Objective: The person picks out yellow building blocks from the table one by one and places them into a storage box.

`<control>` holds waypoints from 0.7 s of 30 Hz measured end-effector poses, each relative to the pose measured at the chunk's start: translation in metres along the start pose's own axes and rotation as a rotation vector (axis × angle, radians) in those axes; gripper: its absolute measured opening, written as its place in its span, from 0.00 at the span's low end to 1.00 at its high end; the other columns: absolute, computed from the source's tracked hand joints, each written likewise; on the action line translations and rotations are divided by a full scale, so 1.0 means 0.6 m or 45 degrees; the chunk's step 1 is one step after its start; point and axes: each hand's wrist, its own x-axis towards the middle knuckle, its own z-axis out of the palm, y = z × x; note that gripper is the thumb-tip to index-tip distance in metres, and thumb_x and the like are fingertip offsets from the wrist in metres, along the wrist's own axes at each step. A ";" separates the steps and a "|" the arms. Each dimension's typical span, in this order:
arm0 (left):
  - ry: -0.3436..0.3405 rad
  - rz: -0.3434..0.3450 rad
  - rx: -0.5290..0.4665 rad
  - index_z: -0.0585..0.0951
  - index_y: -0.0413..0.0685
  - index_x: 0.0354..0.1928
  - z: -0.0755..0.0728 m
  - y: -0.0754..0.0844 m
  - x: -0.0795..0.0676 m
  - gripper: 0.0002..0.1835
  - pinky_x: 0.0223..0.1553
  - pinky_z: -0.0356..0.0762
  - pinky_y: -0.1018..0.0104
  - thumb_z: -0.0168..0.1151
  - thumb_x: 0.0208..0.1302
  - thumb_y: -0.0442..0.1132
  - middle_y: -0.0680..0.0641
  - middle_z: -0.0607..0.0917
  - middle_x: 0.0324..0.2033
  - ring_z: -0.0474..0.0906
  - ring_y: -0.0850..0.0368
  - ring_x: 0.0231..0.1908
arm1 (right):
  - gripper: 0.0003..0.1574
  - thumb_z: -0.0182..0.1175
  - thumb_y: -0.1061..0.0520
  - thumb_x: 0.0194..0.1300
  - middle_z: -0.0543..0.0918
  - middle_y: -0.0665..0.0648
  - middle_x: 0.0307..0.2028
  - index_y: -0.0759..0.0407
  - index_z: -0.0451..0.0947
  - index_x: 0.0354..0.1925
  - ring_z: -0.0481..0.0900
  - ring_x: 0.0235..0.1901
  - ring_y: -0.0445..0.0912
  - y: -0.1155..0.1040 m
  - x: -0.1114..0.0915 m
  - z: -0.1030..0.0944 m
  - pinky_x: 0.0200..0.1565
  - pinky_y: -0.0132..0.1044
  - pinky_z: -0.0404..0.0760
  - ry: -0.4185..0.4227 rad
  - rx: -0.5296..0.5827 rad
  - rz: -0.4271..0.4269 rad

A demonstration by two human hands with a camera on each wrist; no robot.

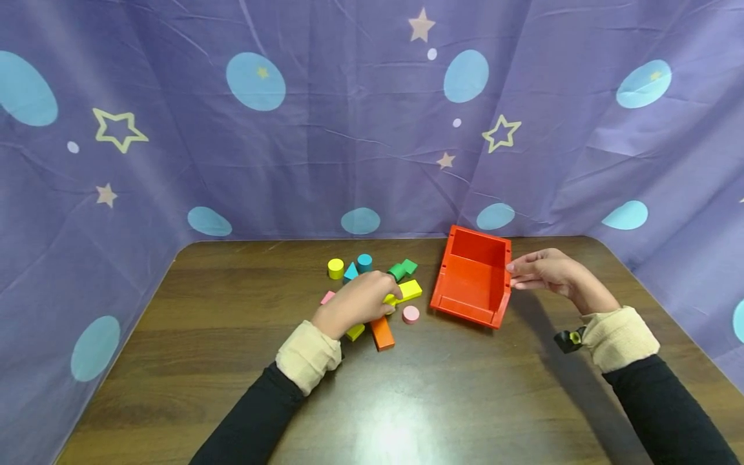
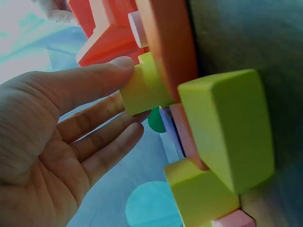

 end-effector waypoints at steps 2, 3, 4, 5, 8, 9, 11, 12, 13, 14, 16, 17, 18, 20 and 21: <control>-0.014 -0.018 0.003 0.89 0.43 0.47 -0.002 0.002 0.003 0.13 0.51 0.83 0.61 0.71 0.59 0.30 0.48 0.91 0.45 0.86 0.51 0.49 | 0.08 0.54 0.65 0.75 0.88 0.50 0.32 0.67 0.79 0.47 0.87 0.34 0.40 0.000 0.001 0.000 0.44 0.33 0.87 -0.003 0.003 -0.001; -0.024 -0.032 0.004 0.90 0.43 0.46 -0.002 0.003 0.005 0.13 0.50 0.83 0.62 0.71 0.59 0.30 0.48 0.91 0.44 0.85 0.52 0.48 | 0.08 0.54 0.65 0.75 0.88 0.50 0.32 0.67 0.79 0.47 0.87 0.34 0.40 0.000 0.001 -0.001 0.44 0.33 0.87 -0.004 0.004 -0.002; -0.034 -0.043 0.008 0.90 0.44 0.46 -0.002 0.004 0.006 0.12 0.49 0.83 0.62 0.72 0.59 0.30 0.49 0.91 0.44 0.85 0.52 0.47 | 0.08 0.54 0.65 0.75 0.88 0.50 0.32 0.67 0.79 0.47 0.87 0.34 0.40 -0.001 0.001 -0.001 0.44 0.33 0.87 -0.005 0.004 -0.002; -0.044 -0.052 0.014 0.90 0.45 0.45 -0.003 0.004 0.008 0.12 0.48 0.83 0.62 0.72 0.58 0.30 0.49 0.91 0.43 0.85 0.53 0.46 | 0.08 0.54 0.65 0.75 0.88 0.50 0.32 0.67 0.79 0.47 0.87 0.34 0.40 -0.001 0.002 -0.001 0.44 0.33 0.87 -0.005 0.004 -0.003; -0.083 -0.076 0.024 0.91 0.47 0.42 -0.003 0.007 0.013 0.11 0.47 0.81 0.62 0.73 0.57 0.30 0.50 0.90 0.41 0.83 0.54 0.43 | 0.08 0.55 0.65 0.74 0.88 0.50 0.32 0.67 0.79 0.47 0.87 0.33 0.40 -0.002 0.002 0.000 0.45 0.34 0.87 0.002 0.003 0.001; -0.095 -0.082 0.026 0.91 0.47 0.41 -0.003 0.008 0.015 0.10 0.47 0.81 0.62 0.73 0.57 0.30 0.50 0.90 0.40 0.82 0.54 0.42 | 0.08 0.55 0.65 0.74 0.88 0.50 0.32 0.68 0.79 0.47 0.87 0.33 0.40 -0.002 0.002 -0.001 0.45 0.34 0.87 0.001 -0.001 0.004; -0.117 -0.101 0.023 0.91 0.48 0.40 -0.003 0.009 0.017 0.10 0.46 0.80 0.62 0.73 0.56 0.29 0.50 0.90 0.39 0.81 0.54 0.41 | 0.10 0.55 0.65 0.74 0.88 0.50 0.32 0.70 0.78 0.50 0.87 0.33 0.40 -0.002 0.002 -0.001 0.45 0.35 0.87 0.003 -0.005 0.011; -0.127 -0.111 0.019 0.91 0.48 0.40 -0.003 0.010 0.018 0.11 0.46 0.79 0.62 0.73 0.56 0.29 0.50 0.90 0.39 0.81 0.54 0.41 | 0.12 0.55 0.65 0.74 0.88 0.50 0.32 0.72 0.77 0.51 0.87 0.33 0.40 -0.002 0.002 -0.001 0.45 0.35 0.87 0.002 -0.008 0.013; -0.134 -0.119 0.017 0.91 0.48 0.40 -0.003 0.010 0.019 0.11 0.46 0.79 0.62 0.73 0.56 0.29 0.50 0.90 0.39 0.80 0.54 0.41 | 0.13 0.55 0.66 0.74 0.88 0.50 0.32 0.73 0.76 0.53 0.87 0.34 0.40 -0.001 0.002 -0.001 0.45 0.34 0.87 0.003 -0.011 0.015; -0.140 -0.129 0.013 0.91 0.48 0.40 -0.002 0.010 0.020 0.11 0.45 0.79 0.62 0.73 0.56 0.29 0.51 0.90 0.39 0.80 0.54 0.41 | 0.15 0.55 0.66 0.74 0.88 0.51 0.33 0.75 0.75 0.54 0.87 0.34 0.40 -0.001 0.002 -0.001 0.45 0.35 0.87 0.004 -0.013 0.016; -0.153 -0.135 0.015 0.91 0.48 0.40 -0.003 0.010 0.022 0.11 0.45 0.80 0.63 0.73 0.55 0.29 0.51 0.90 0.39 0.80 0.55 0.40 | 0.17 0.55 0.66 0.74 0.88 0.51 0.33 0.76 0.74 0.56 0.88 0.34 0.41 0.000 0.001 0.000 0.45 0.35 0.87 0.007 -0.017 0.016; -0.158 -0.130 0.020 0.91 0.48 0.39 -0.004 0.010 0.024 0.11 0.44 0.80 0.64 0.73 0.55 0.28 0.51 0.90 0.39 0.80 0.55 0.40 | 0.17 0.55 0.66 0.74 0.88 0.51 0.33 0.77 0.73 0.56 0.88 0.34 0.41 0.000 0.001 0.000 0.45 0.35 0.87 0.007 -0.018 0.014; -0.162 -0.122 0.029 0.91 0.48 0.39 -0.005 0.010 0.026 0.11 0.43 0.80 0.64 0.73 0.54 0.27 0.51 0.90 0.38 0.80 0.55 0.39 | 0.16 0.54 0.66 0.74 0.88 0.51 0.33 0.76 0.74 0.55 0.88 0.34 0.40 0.000 0.001 0.001 0.45 0.35 0.87 0.008 -0.018 0.011; -0.173 -0.096 0.053 0.91 0.47 0.37 -0.007 0.011 0.030 0.11 0.40 0.79 0.66 0.72 0.53 0.26 0.51 0.90 0.37 0.80 0.56 0.38 | 0.12 0.54 0.66 0.74 0.88 0.51 0.33 0.73 0.77 0.52 0.87 0.34 0.40 0.000 0.000 0.000 0.45 0.34 0.87 0.003 -0.016 0.007; -0.181 -0.085 0.060 0.91 0.47 0.37 -0.009 0.012 0.031 0.12 0.39 0.79 0.67 0.71 0.53 0.25 0.50 0.90 0.37 0.79 0.56 0.37 | 0.10 0.54 0.66 0.75 0.88 0.51 0.33 0.70 0.78 0.49 0.87 0.34 0.40 -0.001 0.000 0.000 0.45 0.34 0.87 0.001 -0.012 0.005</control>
